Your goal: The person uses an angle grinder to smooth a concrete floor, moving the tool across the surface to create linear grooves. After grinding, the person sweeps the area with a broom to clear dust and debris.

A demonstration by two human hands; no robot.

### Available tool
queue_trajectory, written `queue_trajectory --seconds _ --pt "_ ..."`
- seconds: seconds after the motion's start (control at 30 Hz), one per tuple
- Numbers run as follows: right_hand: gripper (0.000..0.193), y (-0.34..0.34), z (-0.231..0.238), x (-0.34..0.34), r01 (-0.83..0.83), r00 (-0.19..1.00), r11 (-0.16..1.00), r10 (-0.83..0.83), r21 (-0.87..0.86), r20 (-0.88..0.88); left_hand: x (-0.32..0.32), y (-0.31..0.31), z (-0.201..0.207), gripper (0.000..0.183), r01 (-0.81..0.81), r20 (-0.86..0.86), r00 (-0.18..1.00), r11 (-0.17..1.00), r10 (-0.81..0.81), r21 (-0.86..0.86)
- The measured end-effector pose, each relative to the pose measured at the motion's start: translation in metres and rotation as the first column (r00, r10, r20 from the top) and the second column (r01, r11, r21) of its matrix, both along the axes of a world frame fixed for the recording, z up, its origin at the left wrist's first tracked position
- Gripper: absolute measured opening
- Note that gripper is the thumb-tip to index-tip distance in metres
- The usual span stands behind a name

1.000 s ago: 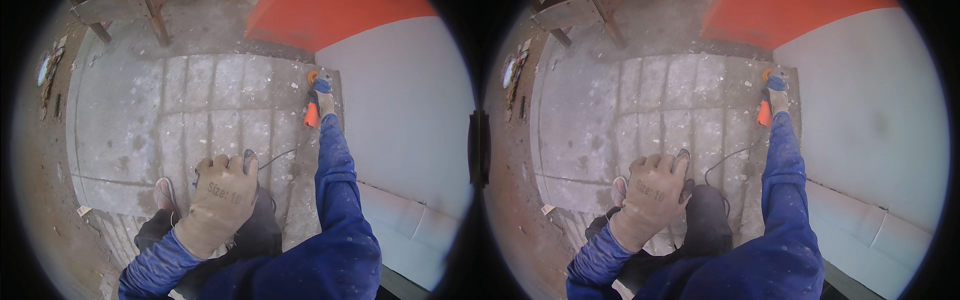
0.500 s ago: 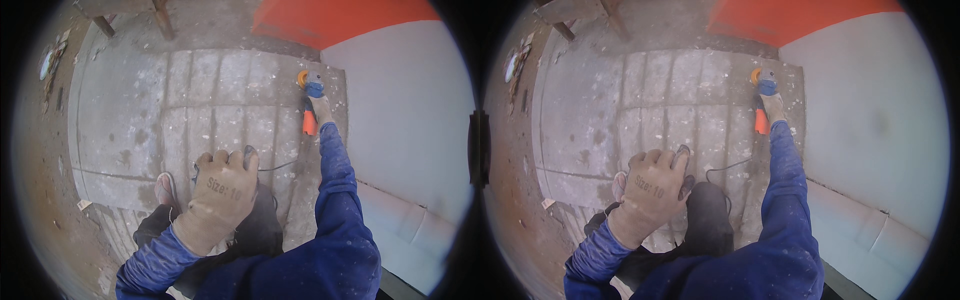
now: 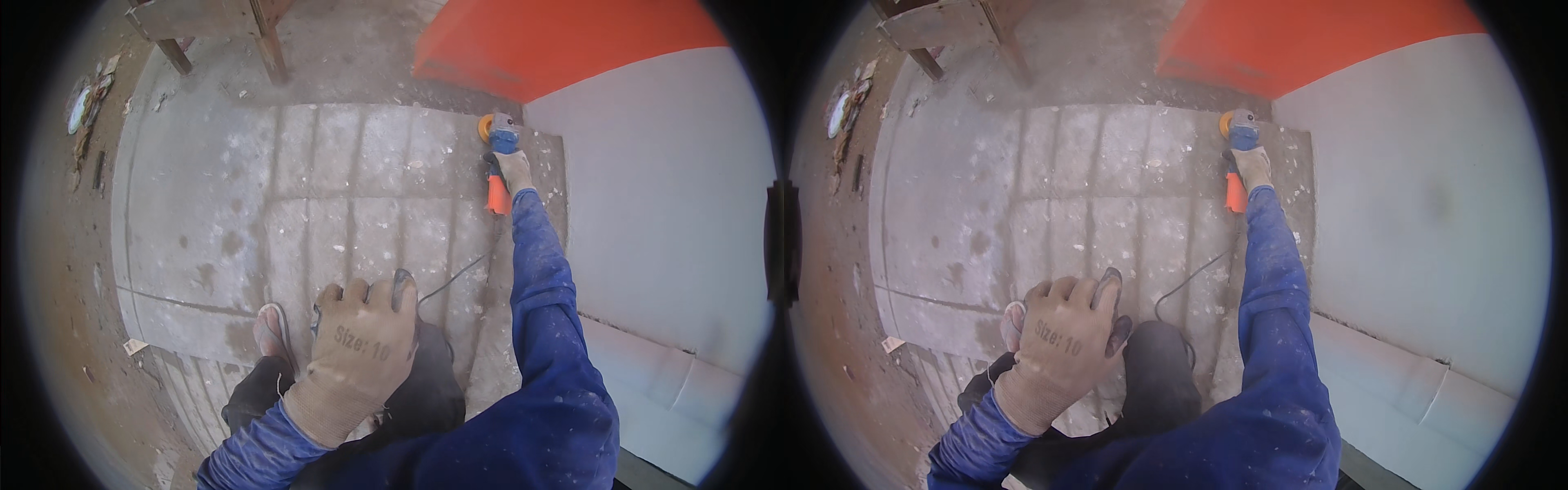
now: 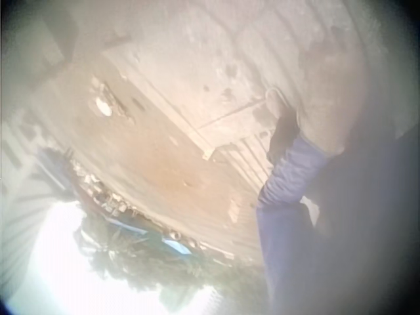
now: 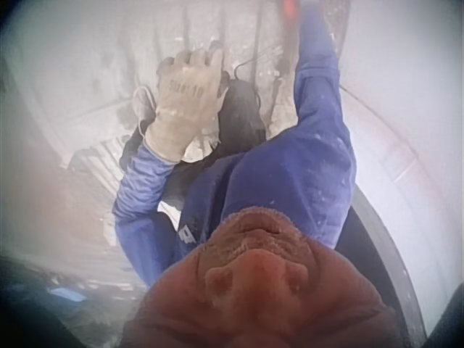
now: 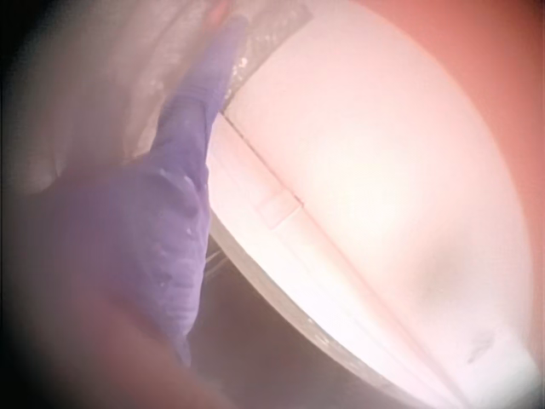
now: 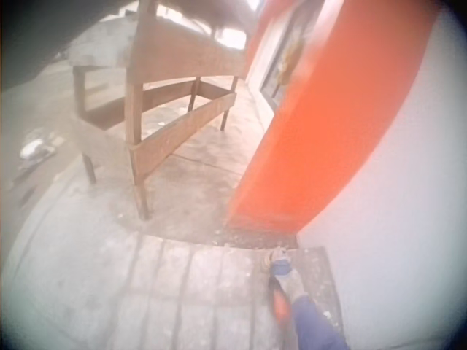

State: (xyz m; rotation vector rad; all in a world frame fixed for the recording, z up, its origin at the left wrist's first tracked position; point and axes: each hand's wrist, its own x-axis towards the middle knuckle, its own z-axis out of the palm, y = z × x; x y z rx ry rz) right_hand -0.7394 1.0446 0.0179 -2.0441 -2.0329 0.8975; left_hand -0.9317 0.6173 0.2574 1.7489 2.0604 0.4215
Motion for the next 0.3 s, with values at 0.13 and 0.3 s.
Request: queue_trajectory --seconds 0.13,0.3 --pt "0.037 0.031 0.008 0.012 0.049 0.999 0.999 -0.05 -0.006 -0.017 -0.002 -0.004 -0.001 0.049 -0.038 0.014 0.999 0.998 0.039 -0.04" --pt "0.05 0.079 -0.033 0.068 0.108 0.993 0.993 -0.11 -0.056 -0.033 -0.005 -0.013 0.001 0.051 -0.074 -0.014 0.997 0.997 0.074 -0.034"
